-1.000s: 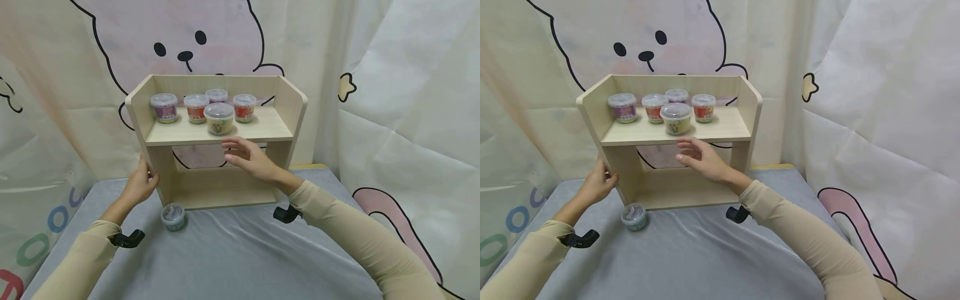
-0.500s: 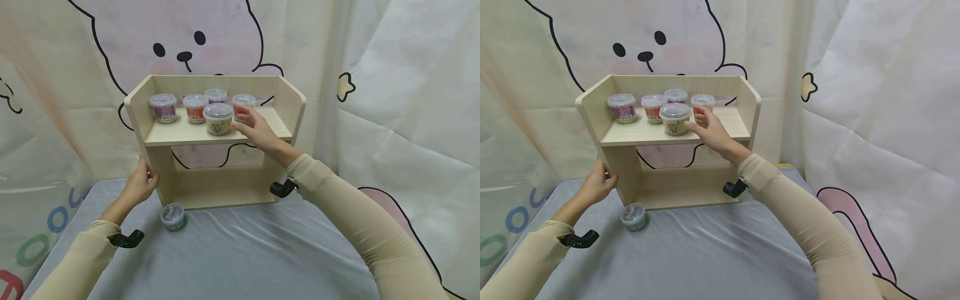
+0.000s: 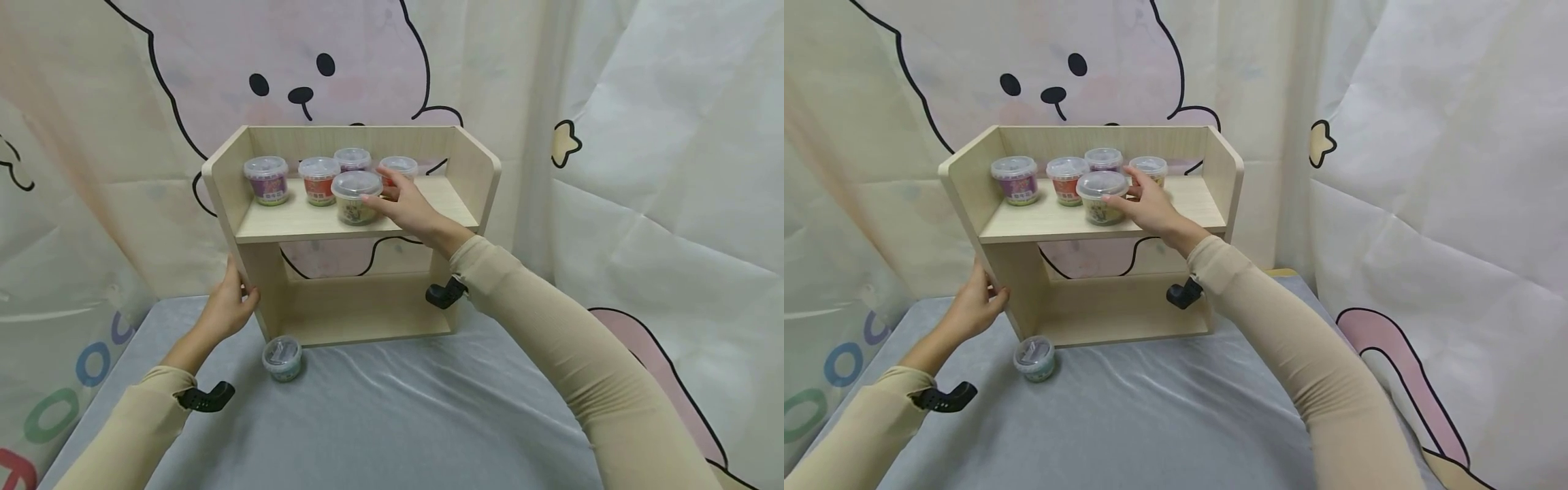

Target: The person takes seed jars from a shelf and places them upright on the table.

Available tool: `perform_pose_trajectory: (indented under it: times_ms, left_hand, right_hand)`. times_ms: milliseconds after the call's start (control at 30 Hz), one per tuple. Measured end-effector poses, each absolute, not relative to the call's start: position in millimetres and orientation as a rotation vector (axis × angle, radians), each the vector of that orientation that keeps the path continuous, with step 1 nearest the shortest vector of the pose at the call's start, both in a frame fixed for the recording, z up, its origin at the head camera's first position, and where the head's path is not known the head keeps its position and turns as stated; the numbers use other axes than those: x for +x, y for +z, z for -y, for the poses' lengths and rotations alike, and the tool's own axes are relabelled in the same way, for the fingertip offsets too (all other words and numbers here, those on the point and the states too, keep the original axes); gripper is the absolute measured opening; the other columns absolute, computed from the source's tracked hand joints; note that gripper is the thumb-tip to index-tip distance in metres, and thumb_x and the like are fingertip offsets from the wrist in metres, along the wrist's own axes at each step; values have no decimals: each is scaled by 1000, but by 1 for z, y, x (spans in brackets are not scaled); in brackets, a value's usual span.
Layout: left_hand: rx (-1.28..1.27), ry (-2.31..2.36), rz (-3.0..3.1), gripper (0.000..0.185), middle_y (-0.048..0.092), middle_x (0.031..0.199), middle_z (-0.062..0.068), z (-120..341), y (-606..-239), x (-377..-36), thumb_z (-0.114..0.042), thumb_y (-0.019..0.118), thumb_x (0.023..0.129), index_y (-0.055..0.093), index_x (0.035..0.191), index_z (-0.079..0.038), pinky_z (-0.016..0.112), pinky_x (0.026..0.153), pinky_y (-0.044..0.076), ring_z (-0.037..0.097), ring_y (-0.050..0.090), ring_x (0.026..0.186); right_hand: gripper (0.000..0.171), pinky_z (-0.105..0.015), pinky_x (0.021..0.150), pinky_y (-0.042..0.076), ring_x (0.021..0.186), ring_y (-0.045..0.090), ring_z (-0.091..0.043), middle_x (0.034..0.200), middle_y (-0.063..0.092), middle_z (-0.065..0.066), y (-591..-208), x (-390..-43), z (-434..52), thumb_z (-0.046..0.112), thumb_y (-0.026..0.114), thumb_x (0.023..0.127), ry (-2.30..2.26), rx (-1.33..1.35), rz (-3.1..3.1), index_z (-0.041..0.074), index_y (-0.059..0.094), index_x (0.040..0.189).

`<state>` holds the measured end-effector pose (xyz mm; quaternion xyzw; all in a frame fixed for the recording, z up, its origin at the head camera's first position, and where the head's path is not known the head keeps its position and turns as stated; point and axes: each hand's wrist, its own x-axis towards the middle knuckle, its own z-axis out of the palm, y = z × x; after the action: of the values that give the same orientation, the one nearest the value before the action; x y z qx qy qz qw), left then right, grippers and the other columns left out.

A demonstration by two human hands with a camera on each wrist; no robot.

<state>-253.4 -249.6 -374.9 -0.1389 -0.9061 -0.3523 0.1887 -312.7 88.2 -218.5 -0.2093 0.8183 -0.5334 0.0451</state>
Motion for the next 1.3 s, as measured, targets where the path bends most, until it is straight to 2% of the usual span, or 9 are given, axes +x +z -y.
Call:
perform_pose_trajectory:
  times_ms: [133, 333, 567, 833, 967, 1167, 1300]
  left_hand:
    - [-386, -990, 2549, 71, 56, 125, 42, 250, -375, -253, 3, 52, 93, 14, 152, 0, 63, 86, 55, 57, 64, 107]
    - [-386, -985, 2539, 72, 57, 125, 42, 249, -376, -253, 4, 53, 92, 14, 153, 0, 63, 86, 55, 57, 65, 106]
    - [-374, -988, 2565, 71, 57, 125, 43, 249, -377, -253, 2, 53, 93, 14, 153, -1, 63, 84, 56, 58, 65, 105]
    - [-384, -971, 2548, 70, 59, 121, 43, 250, -378, -252, 2, 53, 93, 16, 152, 0, 63, 81, 57, 57, 66, 102]
    - [-390, -977, 2545, 69, 58, 122, 43, 250, -376, -253, 2, 53, 92, 16, 151, 1, 63, 82, 56, 57, 66, 103]
    - [-391, -993, 2539, 72, 57, 123, 43, 248, -375, -252, 3, 53, 92, 14, 153, 0, 63, 84, 56, 57, 65, 104]
    - [-385, -996, 2549, 71, 57, 124, 44, 248, -374, -252, 2, 53, 93, 15, 152, 1, 63, 83, 56, 57, 65, 104]
  right_hand:
    - [80, -44, 121, 36, 150, 39, -25, 162, 37, -16, -217, -316, -85, 29, 64, 98, -1616, -675, -2491, 14, 18, 162]
    - [71, -41, 116, 42, 137, 50, -25, 148, 52, -12, -217, -316, -83, 27, 67, 97, -1604, -731, -2500, 11, 33, 157]
    - [72, -42, 113, 45, 135, 50, -23, 148, 51, -10, -217, -306, -88, 27, 69, 96, -1611, -723, -2508, 13, 34, 157]
    - [64, -39, 106, 50, 130, 54, -22, 143, 55, -8, -215, -290, -93, 19, 68, 95, -1645, -872, -2449, 13, 42, 153]
    - [62, -39, 103, 53, 128, 55, -24, 142, 55, -10, -216, -281, -93, 14, 68, 94, -1665, -910, -2385, 12, 44, 151]
    - [63, -42, 106, 52, 127, 58, -27, 142, 54, -11, -219, -267, -90, 11, 67, 94, -1645, -950, -2331, 12, 44, 152]
    - [64, -39, 103, 53, 119, 64, -28, 138, 57, -13, -227, -261, -89, 8, 67, 93, -1627, -1013, -2308, 10, 43, 152]
